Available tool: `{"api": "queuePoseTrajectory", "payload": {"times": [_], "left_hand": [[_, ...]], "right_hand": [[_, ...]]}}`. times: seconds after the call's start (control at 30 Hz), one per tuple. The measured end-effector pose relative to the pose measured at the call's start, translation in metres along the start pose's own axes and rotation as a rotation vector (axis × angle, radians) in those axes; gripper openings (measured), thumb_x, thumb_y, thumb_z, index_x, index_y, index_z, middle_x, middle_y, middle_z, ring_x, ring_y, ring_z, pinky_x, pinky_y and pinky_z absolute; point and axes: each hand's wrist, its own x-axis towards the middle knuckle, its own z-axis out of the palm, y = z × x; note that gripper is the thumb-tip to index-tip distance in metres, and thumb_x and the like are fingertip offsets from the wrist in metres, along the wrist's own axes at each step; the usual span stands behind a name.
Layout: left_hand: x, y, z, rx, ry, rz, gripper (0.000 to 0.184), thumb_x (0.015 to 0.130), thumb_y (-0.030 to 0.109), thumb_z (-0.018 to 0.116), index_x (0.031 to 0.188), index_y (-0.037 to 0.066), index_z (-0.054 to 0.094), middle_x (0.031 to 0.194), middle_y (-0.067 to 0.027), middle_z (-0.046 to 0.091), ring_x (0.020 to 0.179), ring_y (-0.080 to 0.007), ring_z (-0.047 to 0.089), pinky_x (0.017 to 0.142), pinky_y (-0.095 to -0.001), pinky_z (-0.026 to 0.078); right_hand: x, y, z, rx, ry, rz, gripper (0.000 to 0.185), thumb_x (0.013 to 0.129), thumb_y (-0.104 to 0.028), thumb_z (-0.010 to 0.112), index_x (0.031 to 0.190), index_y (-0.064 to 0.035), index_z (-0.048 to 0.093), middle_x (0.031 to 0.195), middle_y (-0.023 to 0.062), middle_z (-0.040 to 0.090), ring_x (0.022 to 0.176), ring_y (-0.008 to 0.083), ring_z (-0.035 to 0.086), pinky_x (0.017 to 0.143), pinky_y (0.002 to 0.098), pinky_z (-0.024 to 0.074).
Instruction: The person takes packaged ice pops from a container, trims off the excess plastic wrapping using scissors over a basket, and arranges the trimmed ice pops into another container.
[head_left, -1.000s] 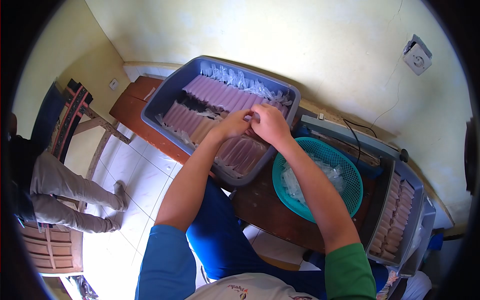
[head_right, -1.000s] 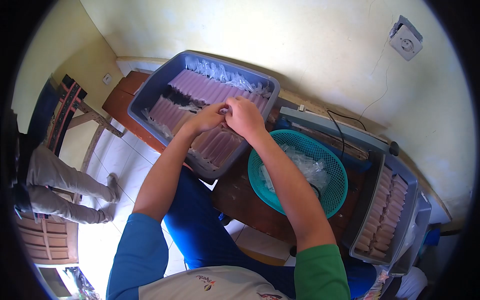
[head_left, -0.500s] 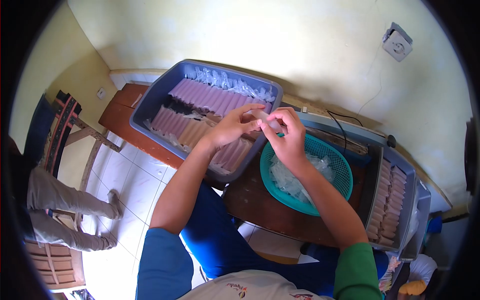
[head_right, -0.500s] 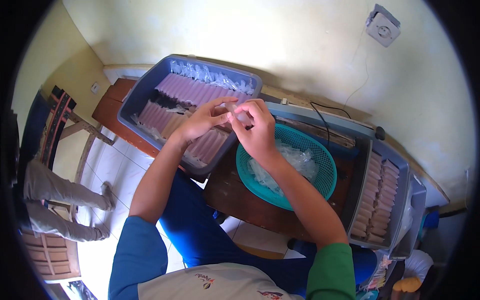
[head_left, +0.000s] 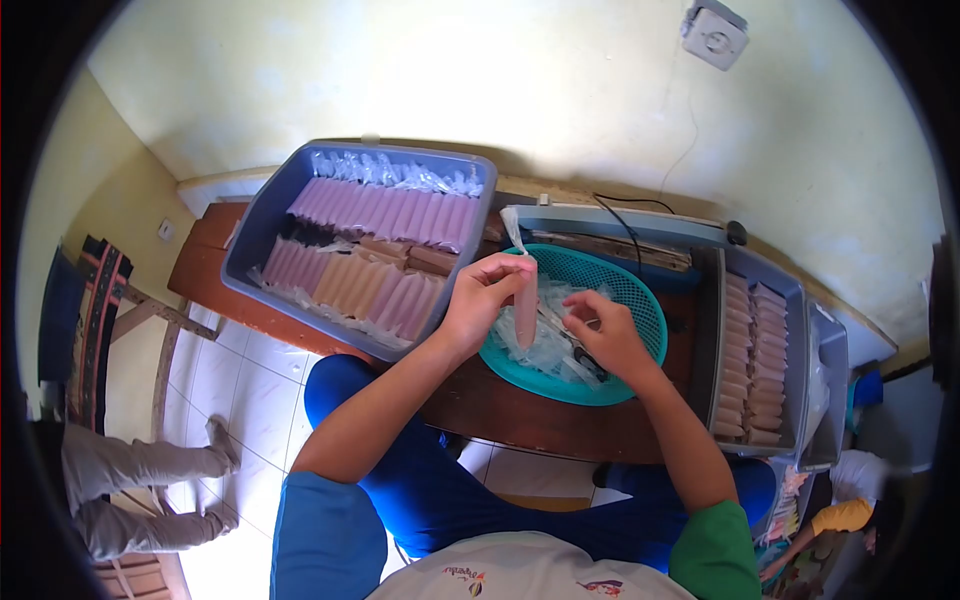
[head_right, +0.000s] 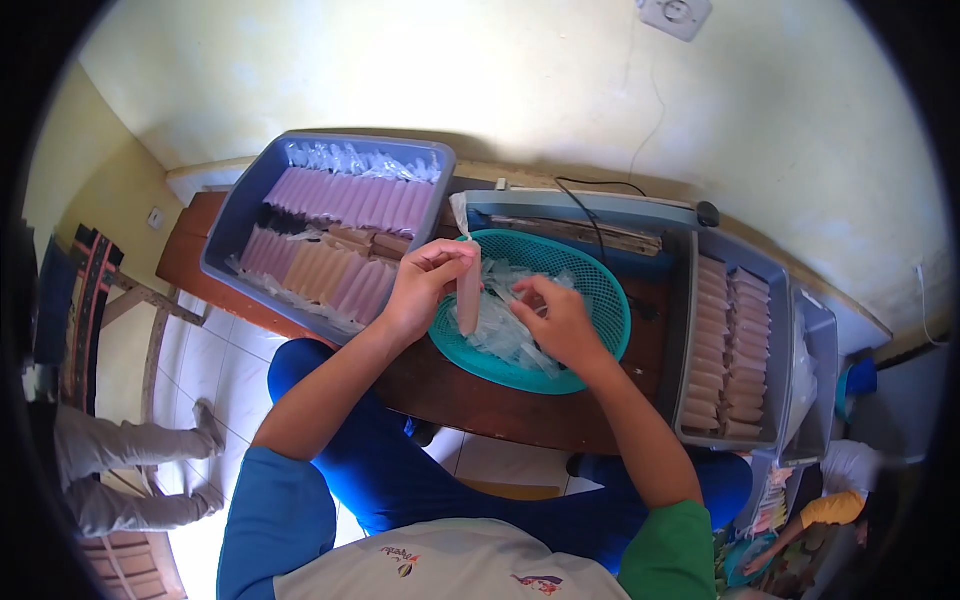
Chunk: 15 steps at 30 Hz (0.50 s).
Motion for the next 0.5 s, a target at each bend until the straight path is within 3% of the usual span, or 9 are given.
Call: {"api": "queuePoseTrajectory", "payload": {"times": [0.03, 0.07, 0.13, 0.17, 0.23, 0.5], "left_hand": [[0.0, -0.002, 0.003, 0.009, -0.026, -0.018, 0.01, 0.092, 0.007, 0.059, 0.099, 0.005, 0.065, 0.092, -0.0024, 0.065, 0.084, -0.0125, 0.062, 0.077, -0.0299, 0.051], [0.001, -0.005, 0.007, 0.01, -0.043, -0.023, 0.01, 0.092, 0.007, 0.059, 0.099, 0.005, 0.065, 0.092, -0.0024, 0.065, 0.084, -0.0125, 0.062, 0.077, -0.0299, 0.051], [0.002, -0.011, 0.013, 0.023, -0.093, -0.043, 0.011, 0.091, 0.004, 0.057, 0.101, 0.005, 0.057, 0.094, -0.0078, 0.065, 0.084, -0.0177, 0.065, 0.077, -0.032, 0.052], [0.003, -0.012, 0.017, 0.024, -0.106, -0.046, 0.011, 0.091, 0.004, 0.057, 0.101, 0.005, 0.057, 0.094, -0.0078, 0.065, 0.084, -0.0177, 0.065, 0.077, -0.032, 0.052], [0.005, -0.015, 0.023, 0.007, -0.127, -0.145, 0.022, 0.088, 0.002, 0.055, 0.107, 0.009, 0.048, 0.096, -0.0163, 0.064, 0.084, -0.0246, 0.066, 0.079, -0.0373, 0.054], [0.021, -0.043, 0.037, -0.123, -0.161, -0.247, 0.025, 0.089, 0.007, 0.044, 0.114, 0.006, 0.043, 0.092, -0.0174, 0.062, 0.073, -0.0221, 0.062, 0.069, -0.0329, 0.051]], "right_hand": [[-0.004, 0.007, -0.008, -0.379, -0.069, 0.001, 0.025, 0.079, -0.012, 0.066, 0.1, -0.0006, 0.061, 0.083, 0.0148, 0.062, 0.081, 0.0306, 0.065, 0.072, 0.0386, 0.0543], [-0.009, 0.022, -0.011, -0.381, -0.054, 0.009, 0.025, 0.079, -0.012, 0.066, 0.1, -0.0006, 0.061, 0.083, 0.0148, 0.062, 0.081, 0.0306, 0.065, 0.072, 0.0386, 0.0543], [-0.022, 0.048, -0.011, -0.79, -0.133, -0.007, 0.022, 0.076, -0.006, 0.063, 0.098, -0.0006, 0.061, 0.091, 0.0193, 0.061, 0.082, 0.0357, 0.065, 0.073, 0.0428, 0.0545], [-0.026, 0.052, -0.012, -0.792, -0.122, 0.001, 0.022, 0.076, -0.006, 0.063, 0.098, -0.0006, 0.061, 0.091, 0.0193, 0.061, 0.082, 0.0357, 0.065, 0.073, 0.0428, 0.0545], [-0.031, 0.052, -0.007, -0.978, -0.202, 0.078, 0.022, 0.077, -0.005, 0.06, 0.098, 0.0003, 0.059, 0.098, 0.0213, 0.058, 0.08, 0.0368, 0.066, 0.07, 0.0461, 0.055], [-0.033, 0.063, 0.008, -0.999, -0.126, 0.102, 0.029, 0.08, -0.005, 0.058, 0.106, 0.004, 0.051, 0.104, 0.0244, 0.051, 0.075, 0.0373, 0.066, 0.062, 0.0439, 0.0565]]}}
